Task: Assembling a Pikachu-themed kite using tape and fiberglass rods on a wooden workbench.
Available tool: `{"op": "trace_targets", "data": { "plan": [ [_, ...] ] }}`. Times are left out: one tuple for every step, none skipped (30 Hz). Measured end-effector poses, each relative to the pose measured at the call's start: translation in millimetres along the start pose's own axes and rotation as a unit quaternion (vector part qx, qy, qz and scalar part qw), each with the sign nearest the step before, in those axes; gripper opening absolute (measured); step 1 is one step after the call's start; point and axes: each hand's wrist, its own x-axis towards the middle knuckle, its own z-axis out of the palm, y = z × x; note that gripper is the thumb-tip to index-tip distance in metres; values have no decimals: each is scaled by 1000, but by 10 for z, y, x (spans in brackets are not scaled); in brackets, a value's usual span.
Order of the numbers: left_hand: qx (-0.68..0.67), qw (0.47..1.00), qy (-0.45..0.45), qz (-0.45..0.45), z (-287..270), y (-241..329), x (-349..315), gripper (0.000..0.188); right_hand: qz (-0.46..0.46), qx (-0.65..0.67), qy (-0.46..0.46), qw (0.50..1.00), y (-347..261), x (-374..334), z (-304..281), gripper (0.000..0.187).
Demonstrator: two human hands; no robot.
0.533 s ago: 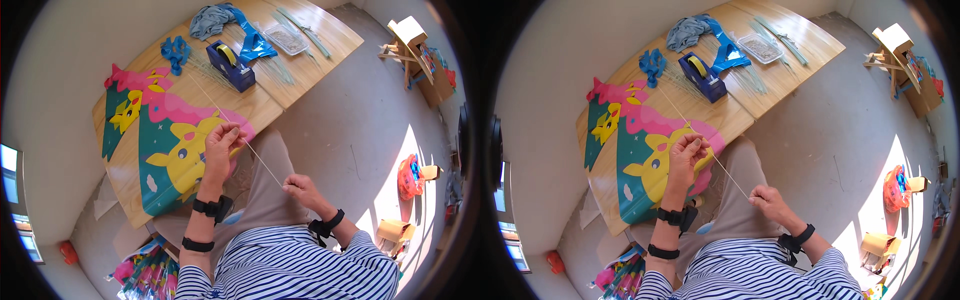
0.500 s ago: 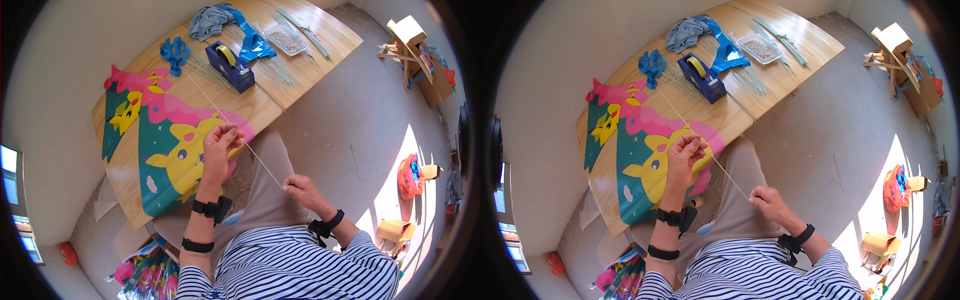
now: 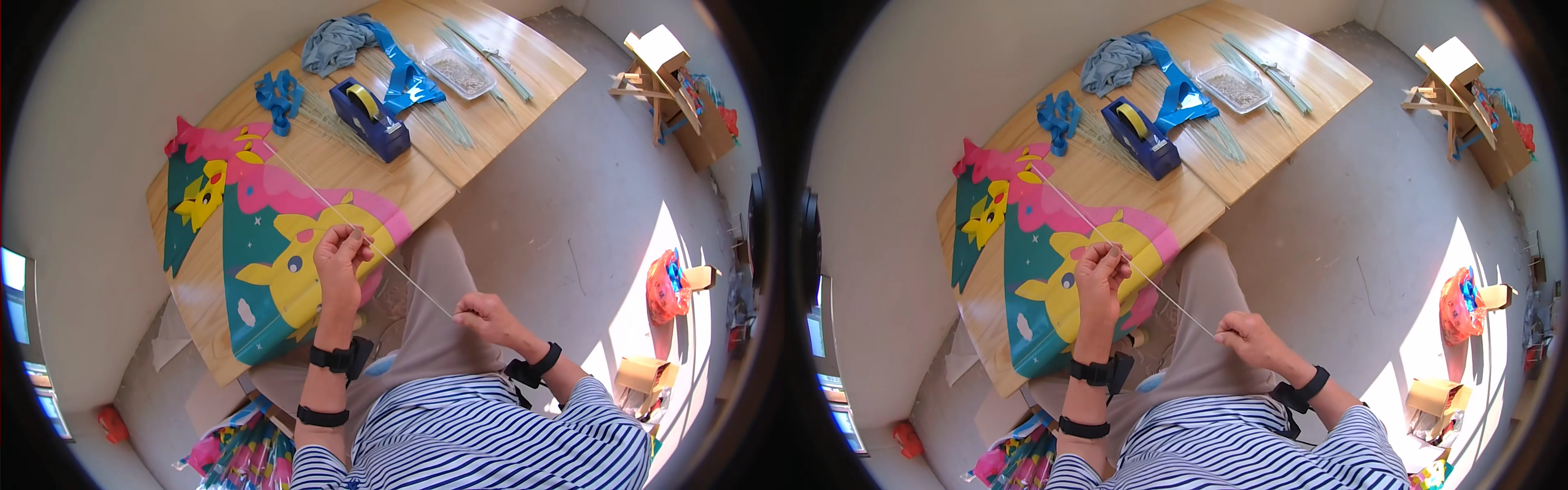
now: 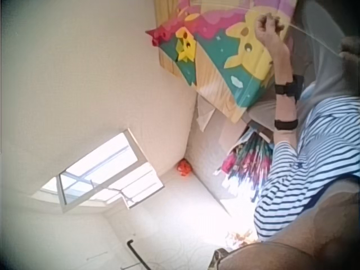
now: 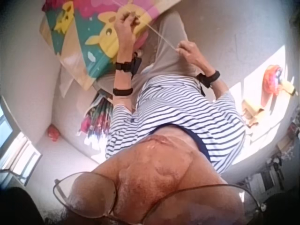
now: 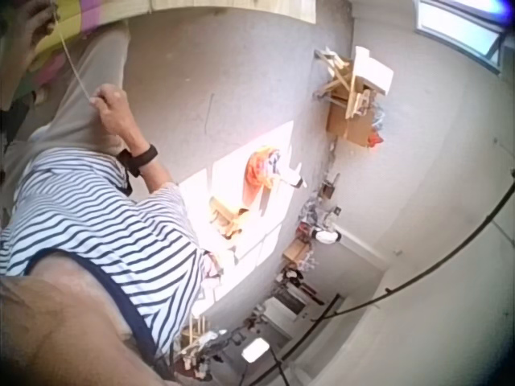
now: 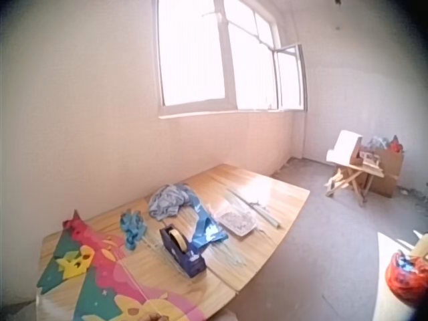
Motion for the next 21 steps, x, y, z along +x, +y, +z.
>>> {"op": "trace_targets", "data": {
  "plan": [
    [-10, 1000, 11, 8, -45, 17, -8, 5, 32, 11, -23, 999, -50, 70, -93, 10],
    [-8, 1000, 23, 16, -106, 60, -25, 5, 65, 22, -45, 997, -95, 164, -203, 11],
    [-5, 999, 37, 25, -182, 137, -73, 4, 4, -27, -20, 999, -58, 318, -339, 14],
    [-3, 998, 49, 32, -244, 190, -106, 4, -54, -77, 9, 996, 4, 522, -498, 18],
    [11, 997, 61, 35, -288, 242, -145, 4, -79, -143, 37, 986, -12, 762, -675, 20],
    [26, 996, 75, 38, -315, 309, -196, 3, -104, -207, 65, 971, -29, 1031, -870, 23],
    [38, 995, 89, 40, -346, 352, -244, 3, -173, -280, 100, 939, 34, 1342, -1048, 26],
    [43, 993, 101, 33, -398, 381, -296, 3, -175, -342, 103, 918, -117, 1644, -1176, 31],
    [48, 992, 110, 25, -438, 401, -332, 2, -185, -391, 96, 897, -160, 1965, -1318, 33],
    [49, 992, 117, 16, -477, 404, -354, 2, -160, -434, 99, 881, -206, 2266, -1406, 33],
    [48, 991, 126, 6, -507, 406, -378, 2, -165, -466, 96, 864, -238, 2547, -1454, 32],
    [46, 990, 135, -4, -534, 404, -399, 2, -170, -497, 92, 846, -266, 2810, -1486, 32],
    [47, 989, 143, -13, -550, 400, -407, 2, -175, -526, 90, 827, -281, 3027, -1487, 31],
    [46, 987, 150, -19, -563, 399, -411, 2, -164, -547, 73, 817, -299, 3204, -1451, 30],
    [45, 986, 159, -27, -580, 396, -430, 2, -153, -567, 53, 807, -315, 3375, -1388, 29],
    [44, 984, 167, -35, -593, 393, -434, 3, -140, -587, 35, 796, -311, 3505, -1359, 27],
    [41, 984, 171, -41, -601, 392, -426, 3, -139, -587, 27, 797, -301, 3610, -1355, 26],
    [38, 982, 177, -46, -614, 393, -420, 3, -139, -585, 18, 799, -282, 3710, -1341, 25],
    [36, 981, 183, -52, -631, 392, -409, 3, -139, -584, 10, 800, -256, 3806, -1339, 23],
    [32, 980, 186, -56, -653, 389, -392, 3, -137, -578, -16, 804, -218, 3917, -1377, 21],
    [31, 979, 191, -61, -667, 390, -380, 3, -123, -567, -30, 814, -223, 4010, -1397, 23]
  ]
}}
